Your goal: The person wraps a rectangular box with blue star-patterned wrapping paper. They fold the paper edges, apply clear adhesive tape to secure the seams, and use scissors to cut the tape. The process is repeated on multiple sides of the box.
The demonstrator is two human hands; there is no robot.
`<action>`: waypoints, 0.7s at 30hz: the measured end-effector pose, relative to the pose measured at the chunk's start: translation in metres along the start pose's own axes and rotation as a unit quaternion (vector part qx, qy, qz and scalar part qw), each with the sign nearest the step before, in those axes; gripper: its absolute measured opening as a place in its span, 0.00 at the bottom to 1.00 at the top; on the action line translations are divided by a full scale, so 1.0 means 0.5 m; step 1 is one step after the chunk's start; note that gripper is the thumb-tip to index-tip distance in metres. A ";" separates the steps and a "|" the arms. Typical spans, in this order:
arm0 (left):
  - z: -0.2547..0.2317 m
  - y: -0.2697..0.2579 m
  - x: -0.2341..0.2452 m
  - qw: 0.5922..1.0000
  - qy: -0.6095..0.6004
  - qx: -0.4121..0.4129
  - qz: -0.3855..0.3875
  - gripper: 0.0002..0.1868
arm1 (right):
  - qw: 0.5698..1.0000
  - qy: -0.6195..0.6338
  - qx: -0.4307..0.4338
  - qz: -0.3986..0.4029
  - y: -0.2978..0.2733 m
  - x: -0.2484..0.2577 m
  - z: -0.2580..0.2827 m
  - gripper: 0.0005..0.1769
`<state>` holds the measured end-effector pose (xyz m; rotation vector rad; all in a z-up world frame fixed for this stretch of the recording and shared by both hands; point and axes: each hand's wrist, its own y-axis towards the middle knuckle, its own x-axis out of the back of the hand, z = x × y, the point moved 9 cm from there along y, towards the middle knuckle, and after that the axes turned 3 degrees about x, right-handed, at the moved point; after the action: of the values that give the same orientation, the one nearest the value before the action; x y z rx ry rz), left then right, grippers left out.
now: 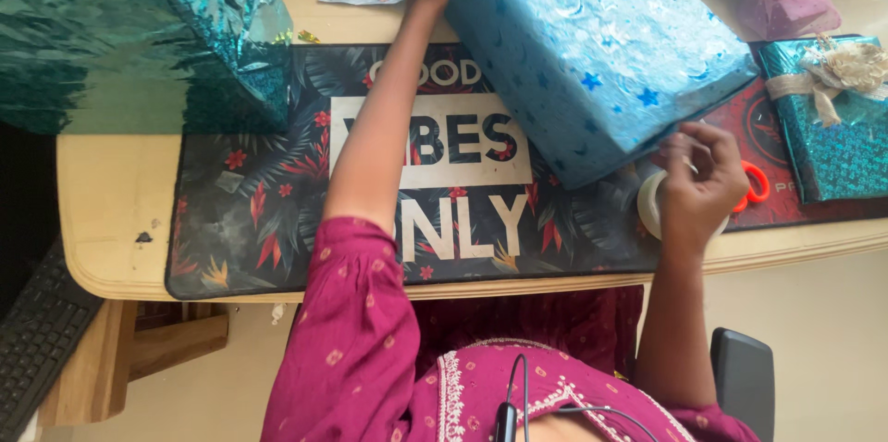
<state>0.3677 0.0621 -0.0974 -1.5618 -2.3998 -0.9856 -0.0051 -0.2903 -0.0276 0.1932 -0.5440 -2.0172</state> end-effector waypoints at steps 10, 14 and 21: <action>-0.088 -0.313 0.204 0.990 -0.115 0.081 -0.003 0.52 | 0.988 0.132 0.038 0.071 0.039 0.033 -0.052 0.56; -0.175 -0.494 0.286 0.983 -0.180 0.007 -0.024 0.44 | 0.972 0.232 -0.027 0.022 0.156 0.077 -0.150 0.53; -0.228 -0.537 0.319 0.953 -0.286 0.077 0.064 0.44 | 0.975 0.150 0.008 0.166 0.332 0.020 -0.218 0.35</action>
<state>0.0370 0.0517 -0.0631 -2.1339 -2.5824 -0.3326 0.1608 -0.3979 -0.0479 0.3846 -0.3709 -1.6215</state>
